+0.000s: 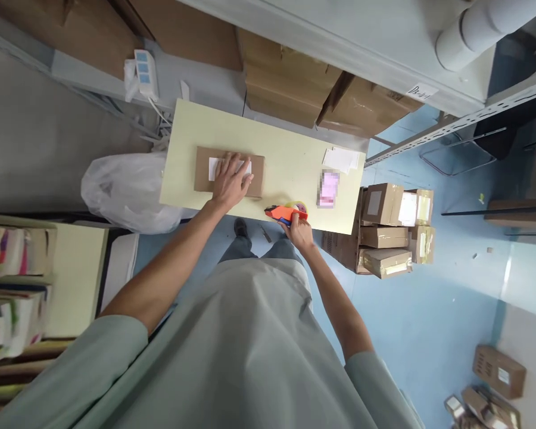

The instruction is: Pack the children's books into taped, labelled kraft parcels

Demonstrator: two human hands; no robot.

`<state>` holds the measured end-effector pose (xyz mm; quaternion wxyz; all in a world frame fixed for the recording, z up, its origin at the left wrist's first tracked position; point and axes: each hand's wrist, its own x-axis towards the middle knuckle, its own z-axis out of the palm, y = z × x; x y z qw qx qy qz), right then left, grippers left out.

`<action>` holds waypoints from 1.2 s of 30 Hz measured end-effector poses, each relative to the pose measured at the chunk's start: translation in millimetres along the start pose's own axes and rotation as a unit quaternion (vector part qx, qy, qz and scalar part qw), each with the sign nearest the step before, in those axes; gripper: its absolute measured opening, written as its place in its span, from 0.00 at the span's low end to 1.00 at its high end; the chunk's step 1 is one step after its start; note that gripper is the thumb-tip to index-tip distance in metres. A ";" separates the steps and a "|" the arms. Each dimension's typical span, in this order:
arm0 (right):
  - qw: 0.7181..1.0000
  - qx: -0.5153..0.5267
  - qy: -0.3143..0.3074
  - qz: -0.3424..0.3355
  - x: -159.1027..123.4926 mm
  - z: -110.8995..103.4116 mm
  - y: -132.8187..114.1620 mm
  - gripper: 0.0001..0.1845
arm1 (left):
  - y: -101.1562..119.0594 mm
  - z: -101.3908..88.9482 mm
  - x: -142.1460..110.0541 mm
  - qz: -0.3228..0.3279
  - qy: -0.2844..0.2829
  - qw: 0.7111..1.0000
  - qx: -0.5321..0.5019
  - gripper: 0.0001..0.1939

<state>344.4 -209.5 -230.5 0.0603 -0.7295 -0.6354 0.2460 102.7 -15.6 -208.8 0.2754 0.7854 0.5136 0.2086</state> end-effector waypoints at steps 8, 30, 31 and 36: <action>0.984 -0.078 -0.052 -0.149 40.1 -10.8 31.0 0.41 | 5.5 9.2 -0.3 -0.017 0.011 0.999 0.046 0.33; 0.943 -0.226 -0.056 -0.239 83.3 -0.1 15.3 0.42 | -29.2 20.6 32.5 0.079 0.022 0.995 0.065 0.29; 0.942 -0.233 -0.057 -0.234 81.6 -1.3 13.5 0.43 | -31.8 21.8 33.4 0.086 0.022 0.994 0.057 0.30; 0.944 -0.256 -0.050 -0.204 76.4 -8.2 5.4 0.43 | -33.8 23.9 35.3 0.089 0.031 0.994 0.048 0.29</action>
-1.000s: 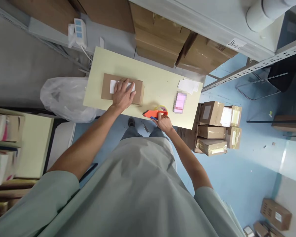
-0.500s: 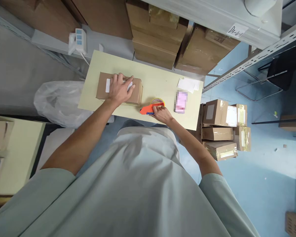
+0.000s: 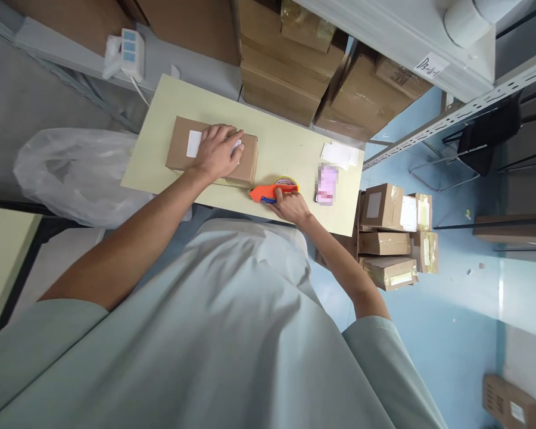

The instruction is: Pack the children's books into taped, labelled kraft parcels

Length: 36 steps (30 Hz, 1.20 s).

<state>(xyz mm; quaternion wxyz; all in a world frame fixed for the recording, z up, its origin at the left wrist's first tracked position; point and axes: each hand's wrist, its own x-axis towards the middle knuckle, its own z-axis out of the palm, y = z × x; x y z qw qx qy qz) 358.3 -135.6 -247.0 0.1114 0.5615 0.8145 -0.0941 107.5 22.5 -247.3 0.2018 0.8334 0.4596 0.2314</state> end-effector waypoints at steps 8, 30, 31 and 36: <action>1.000 -0.017 0.001 0.021 0.2 -5.1 -5.2 0.42 | 6.7 -2.3 -0.9 -0.006 0.010 1.000 0.003 0.28; 0.999 0.002 -0.019 -0.035 -2.7 5.5 -23.7 0.36 | 30.5 -4.9 -15.3 0.061 -0.030 0.998 -0.002 0.24; 0.998 -0.001 -0.030 -0.047 -3.8 5.1 -30.0 0.36 | 34.3 -3.7 -18.9 0.070 -0.031 0.997 -0.009 0.24; 0.992 -0.025 -0.087 -0.088 -2.9 1.1 -63.0 0.32 | 49.5 1.6 -34.3 0.068 -0.038 0.996 -0.032 0.22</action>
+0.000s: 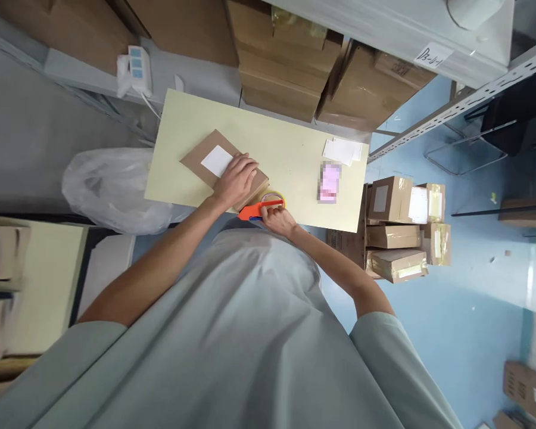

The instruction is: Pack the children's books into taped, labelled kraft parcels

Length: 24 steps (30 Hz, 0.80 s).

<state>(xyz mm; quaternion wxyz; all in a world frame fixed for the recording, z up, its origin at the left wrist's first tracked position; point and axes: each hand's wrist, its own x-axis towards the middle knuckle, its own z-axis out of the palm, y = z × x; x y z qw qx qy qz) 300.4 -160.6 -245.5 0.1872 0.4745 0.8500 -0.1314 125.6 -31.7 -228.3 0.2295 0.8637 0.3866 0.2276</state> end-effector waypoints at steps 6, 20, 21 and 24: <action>0.997 0.076 -0.008 0.008 1.4 -8.9 -18.8 0.29 | 6.4 0.5 -5.4 -0.037 -0.036 0.999 -0.002 0.22; 0.980 0.180 -0.023 0.081 -13.4 -16.5 45.5 0.27 | 0.0 0.6 -9.2 -0.074 -0.076 0.994 0.010 0.24; 0.978 0.177 -0.025 0.106 -15.2 -16.5 61.2 0.28 | -0.3 0.3 -9.0 -0.072 -0.073 0.995 0.009 0.25; 0.978 0.158 -0.016 0.133 -15.6 -18.7 100.8 0.32 | -0.9 -0.1 -8.5 -0.067 -0.065 0.996 0.007 0.25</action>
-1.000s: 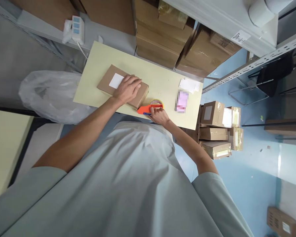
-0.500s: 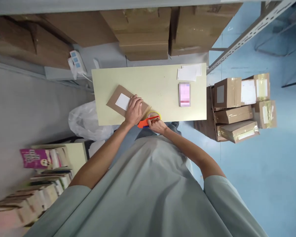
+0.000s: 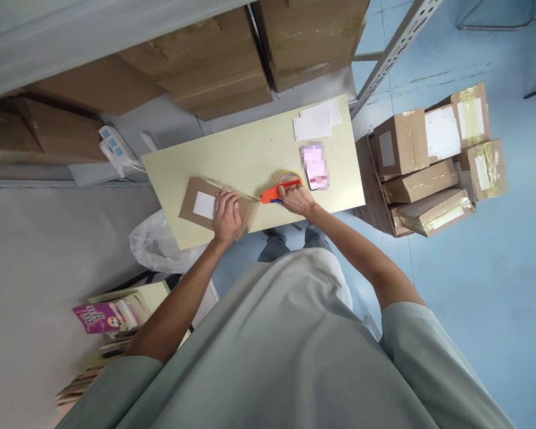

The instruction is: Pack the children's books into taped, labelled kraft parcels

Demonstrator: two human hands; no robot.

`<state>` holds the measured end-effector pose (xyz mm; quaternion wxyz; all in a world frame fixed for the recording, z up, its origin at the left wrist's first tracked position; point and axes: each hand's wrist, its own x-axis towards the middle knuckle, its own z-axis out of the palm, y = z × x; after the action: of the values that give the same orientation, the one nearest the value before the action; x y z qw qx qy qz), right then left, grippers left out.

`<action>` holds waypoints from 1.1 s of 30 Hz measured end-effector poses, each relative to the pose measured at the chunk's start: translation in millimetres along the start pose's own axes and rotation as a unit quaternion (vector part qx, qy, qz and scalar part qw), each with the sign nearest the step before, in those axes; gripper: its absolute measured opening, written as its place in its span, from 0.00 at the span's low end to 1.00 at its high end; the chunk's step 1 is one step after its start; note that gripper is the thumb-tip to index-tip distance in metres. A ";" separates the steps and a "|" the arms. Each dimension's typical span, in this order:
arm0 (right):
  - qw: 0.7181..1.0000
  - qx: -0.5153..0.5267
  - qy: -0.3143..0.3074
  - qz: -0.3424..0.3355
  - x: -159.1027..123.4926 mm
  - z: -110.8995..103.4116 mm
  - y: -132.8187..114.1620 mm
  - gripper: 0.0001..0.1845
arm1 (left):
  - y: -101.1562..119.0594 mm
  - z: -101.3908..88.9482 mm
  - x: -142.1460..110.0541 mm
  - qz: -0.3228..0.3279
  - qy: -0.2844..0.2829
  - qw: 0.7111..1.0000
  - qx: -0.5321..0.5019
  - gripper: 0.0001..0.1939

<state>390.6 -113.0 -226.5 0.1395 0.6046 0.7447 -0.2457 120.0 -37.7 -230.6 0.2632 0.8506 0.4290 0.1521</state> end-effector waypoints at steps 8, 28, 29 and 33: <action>0.997 -0.033 0.030 -0.060 34.5 -15.2 0.8 0.25 | 0.6 1.8 0.1 -0.004 0.002 1.000 0.003 0.27; 0.981 -0.021 0.008 -0.190 19.4 20.1 -86.7 0.23 | -17.0 -24.2 30.8 -0.114 0.045 0.988 0.094 0.29; 0.981 -0.017 0.010 -0.192 17.3 25.1 -98.8 0.23 | -7.4 -19.8 27.7 -0.107 0.031 0.990 0.086 0.28; 0.984 0.010 0.029 -0.173 17.2 37.3 -134.5 0.23 | 14.1 -9.2 19.9 -0.078 -0.038 0.995 0.054 0.27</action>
<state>252.9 -138.6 -240.0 0.0672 0.4748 0.8392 -0.2564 136.4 -25.6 -214.3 0.2440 0.8329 0.4910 0.0754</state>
